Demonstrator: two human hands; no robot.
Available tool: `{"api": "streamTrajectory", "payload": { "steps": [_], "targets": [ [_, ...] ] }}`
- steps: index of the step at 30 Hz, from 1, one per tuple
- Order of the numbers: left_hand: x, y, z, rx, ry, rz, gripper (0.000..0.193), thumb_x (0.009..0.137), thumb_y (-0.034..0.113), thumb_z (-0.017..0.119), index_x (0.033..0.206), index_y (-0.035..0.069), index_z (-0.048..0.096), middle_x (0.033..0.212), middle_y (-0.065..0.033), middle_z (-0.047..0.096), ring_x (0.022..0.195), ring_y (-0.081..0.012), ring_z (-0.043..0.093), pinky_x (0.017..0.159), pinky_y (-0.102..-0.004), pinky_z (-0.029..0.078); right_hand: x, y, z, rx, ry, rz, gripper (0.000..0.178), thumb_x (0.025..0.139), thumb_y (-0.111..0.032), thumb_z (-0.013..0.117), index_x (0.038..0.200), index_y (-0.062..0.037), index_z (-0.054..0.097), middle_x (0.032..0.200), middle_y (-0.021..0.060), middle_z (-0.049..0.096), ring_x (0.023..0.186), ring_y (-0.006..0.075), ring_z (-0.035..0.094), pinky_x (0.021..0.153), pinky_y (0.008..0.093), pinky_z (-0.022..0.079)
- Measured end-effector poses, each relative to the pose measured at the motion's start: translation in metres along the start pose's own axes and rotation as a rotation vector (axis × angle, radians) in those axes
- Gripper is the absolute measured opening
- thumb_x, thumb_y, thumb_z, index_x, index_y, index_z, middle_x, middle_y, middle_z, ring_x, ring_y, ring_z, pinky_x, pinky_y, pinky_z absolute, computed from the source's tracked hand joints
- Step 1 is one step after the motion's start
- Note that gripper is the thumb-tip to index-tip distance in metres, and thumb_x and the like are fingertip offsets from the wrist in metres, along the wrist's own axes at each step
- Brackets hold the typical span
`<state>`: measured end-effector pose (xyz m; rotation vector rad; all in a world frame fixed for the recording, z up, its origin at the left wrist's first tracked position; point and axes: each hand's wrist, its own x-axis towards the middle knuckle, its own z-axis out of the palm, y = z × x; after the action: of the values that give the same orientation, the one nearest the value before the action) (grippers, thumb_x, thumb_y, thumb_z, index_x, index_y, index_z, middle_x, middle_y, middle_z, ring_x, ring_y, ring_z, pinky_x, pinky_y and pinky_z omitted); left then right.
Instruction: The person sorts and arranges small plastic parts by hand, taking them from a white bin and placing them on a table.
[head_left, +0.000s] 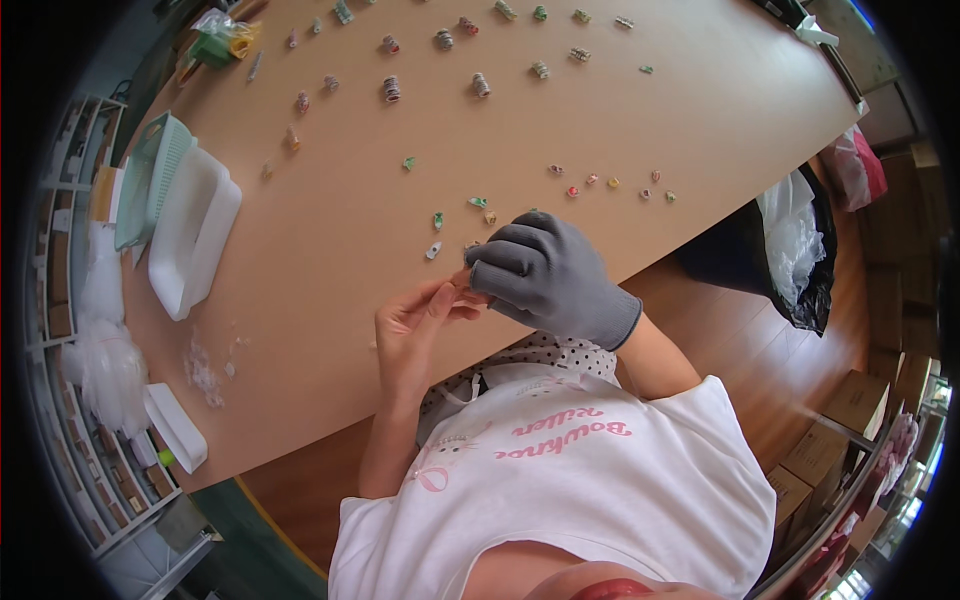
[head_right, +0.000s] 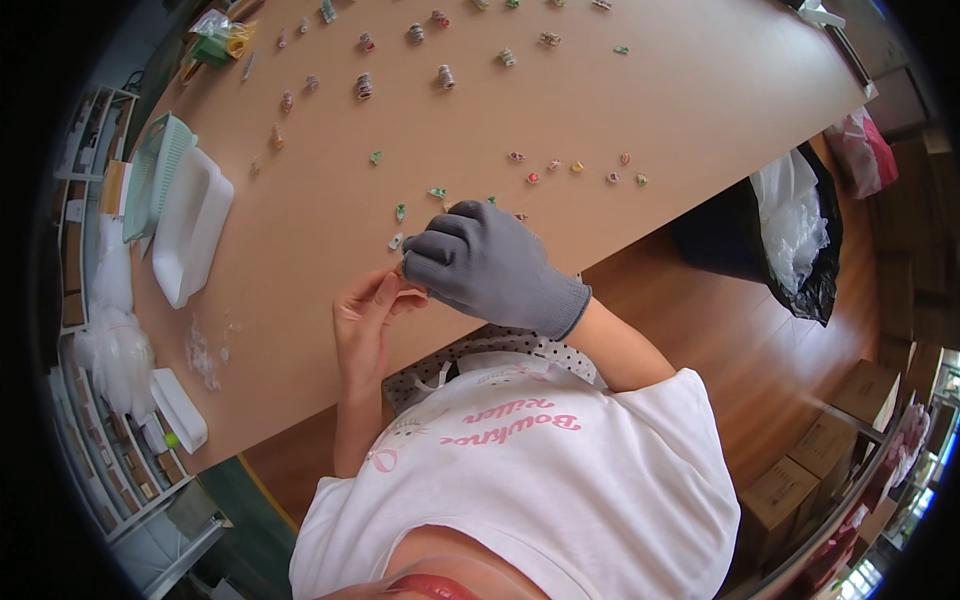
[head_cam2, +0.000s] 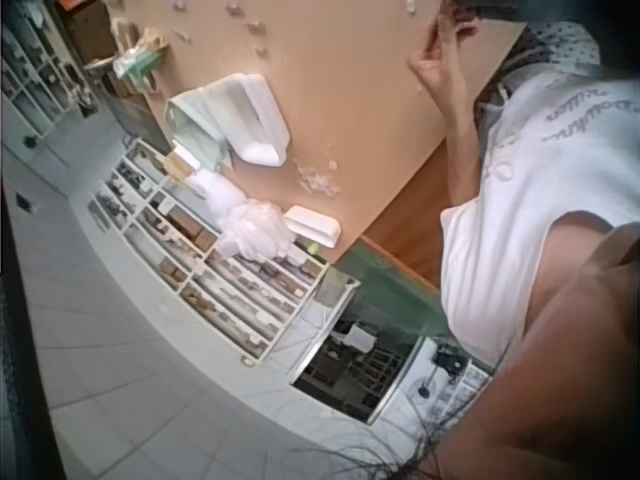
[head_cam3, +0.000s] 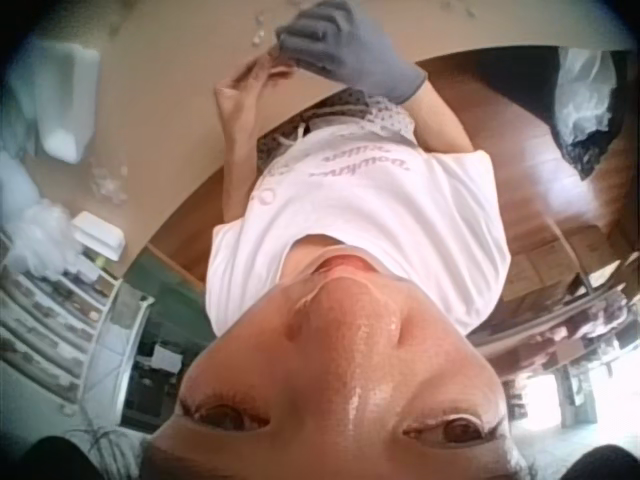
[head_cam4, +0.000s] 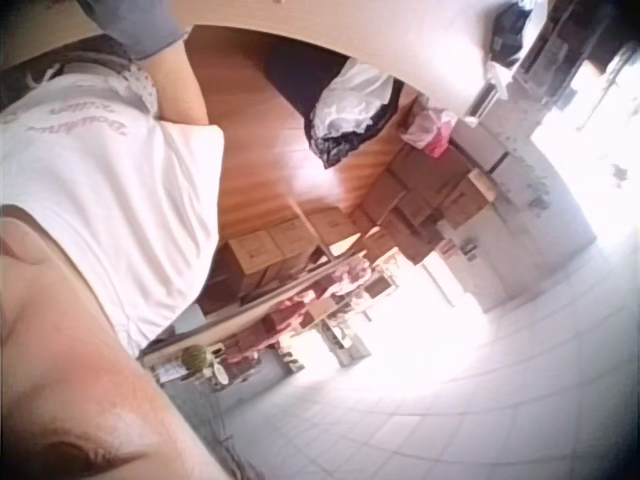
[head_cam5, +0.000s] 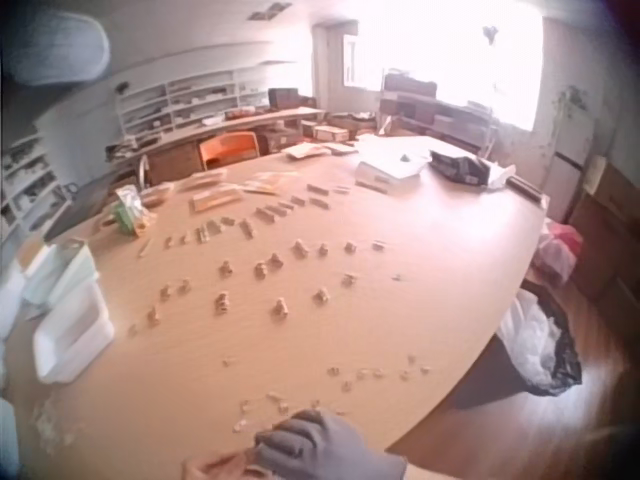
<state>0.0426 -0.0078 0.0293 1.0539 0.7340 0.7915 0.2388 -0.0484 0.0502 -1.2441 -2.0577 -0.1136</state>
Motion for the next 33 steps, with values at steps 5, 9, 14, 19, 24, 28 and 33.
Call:
{"api": "streamTrajectory", "payload": {
  "steps": [5, 9, 14, 19, 24, 28, 33],
  "targets": [
    [0.008, -0.008, 0.023, 0.123, -0.086, 0.043, 0.020, 0.095, 0.009, 0.065, 0.108, -0.006, 0.069, 0.094, -0.0132, 0.073, 0.085, -0.0193, 0.070, 0.077, -0.0304, 0.056, -0.022, 0.011, -0.022, 0.053, -0.089, 0.116, 0.026, 0.070, -0.019, 0.077, 0.092, -0.0135, 0.063, 0.100, 0.0000, 0.065, 0.089, 0.0212, 0.064, 0.077, 0.0370, 0.050],
    [0.011, -0.016, 0.036, 0.163, -0.081, 0.056, 0.016, 0.093, 0.006, 0.066, 0.104, -0.005, 0.070, 0.094, -0.0117, 0.072, 0.086, -0.0178, 0.069, 0.078, -0.0295, 0.056, -0.034, 0.026, -0.038, 0.098, -0.091, 0.151, 0.023, 0.072, -0.017, 0.077, 0.089, -0.0132, 0.063, 0.097, 0.0005, 0.065, 0.087, 0.0221, 0.064, 0.075, 0.0366, 0.049],
    [0.008, -0.012, 0.049, 0.289, 0.068, 0.207, 0.008, 0.093, 0.004, 0.065, 0.095, -0.004, 0.068, 0.089, -0.0093, 0.071, 0.085, -0.0145, 0.068, 0.080, -0.0278, 0.054, -0.043, 0.108, -0.076, 0.120, 0.027, 0.193, 0.011, 0.078, -0.016, 0.073, 0.085, -0.0139, 0.064, 0.078, 0.0016, 0.062, 0.075, 0.0238, 0.062, 0.070, 0.0365, 0.047],
    [0.001, -0.019, 0.018, 0.460, 0.250, 0.274, 0.008, 0.094, 0.002, 0.064, 0.095, -0.004, 0.068, 0.089, -0.0090, 0.071, 0.084, -0.0135, 0.067, 0.082, -0.0269, 0.053, -0.042, 0.224, -0.083, -0.001, 0.042, 0.235, 0.010, 0.081, -0.012, 0.074, 0.087, -0.0075, 0.068, 0.080, 0.0041, 0.066, 0.072, 0.0176, 0.063, 0.069, 0.0308, 0.051],
    [-0.017, -0.029, -0.018, 0.682, 0.526, 0.378, 0.007, 0.093, 0.000, 0.063, 0.095, -0.004, 0.068, 0.094, -0.0103, 0.070, 0.090, -0.0177, 0.066, 0.086, -0.0304, 0.052, -0.034, 0.260, -0.077, 0.007, 0.022, 0.258, 0.009, 0.084, -0.012, 0.072, 0.091, -0.0078, 0.069, 0.084, 0.0050, 0.067, 0.075, 0.0181, 0.064, 0.067, 0.0304, 0.052],
    [-0.032, -0.026, -0.035, 1.188, 0.489, 0.456, 0.025, 0.090, 0.002, 0.066, 0.115, -0.003, 0.064, 0.117, -0.0147, 0.064, 0.111, -0.0276, 0.059, 0.098, -0.0405, 0.046, -0.035, 0.267, -0.076, 0.028, 0.038, 0.241, 0.012, 0.082, -0.011, 0.073, 0.093, -0.0073, 0.069, 0.083, 0.0059, 0.066, 0.075, 0.0183, 0.064, 0.068, 0.0311, 0.051],
    [-0.051, -0.030, -0.067, 1.450, 0.473, 0.243, 0.060, 0.092, 0.013, 0.063, 0.147, 0.008, 0.039, 0.151, -0.0195, 0.032, 0.139, -0.0381, 0.029, 0.113, -0.0503, 0.026, -0.026, 0.264, -0.061, -0.016, 0.069, 0.087, 0.015, 0.078, -0.007, 0.074, 0.091, -0.0039, 0.069, 0.082, 0.0096, 0.064, 0.074, 0.0239, 0.062, 0.070, 0.0333, 0.050]
  ]
}}
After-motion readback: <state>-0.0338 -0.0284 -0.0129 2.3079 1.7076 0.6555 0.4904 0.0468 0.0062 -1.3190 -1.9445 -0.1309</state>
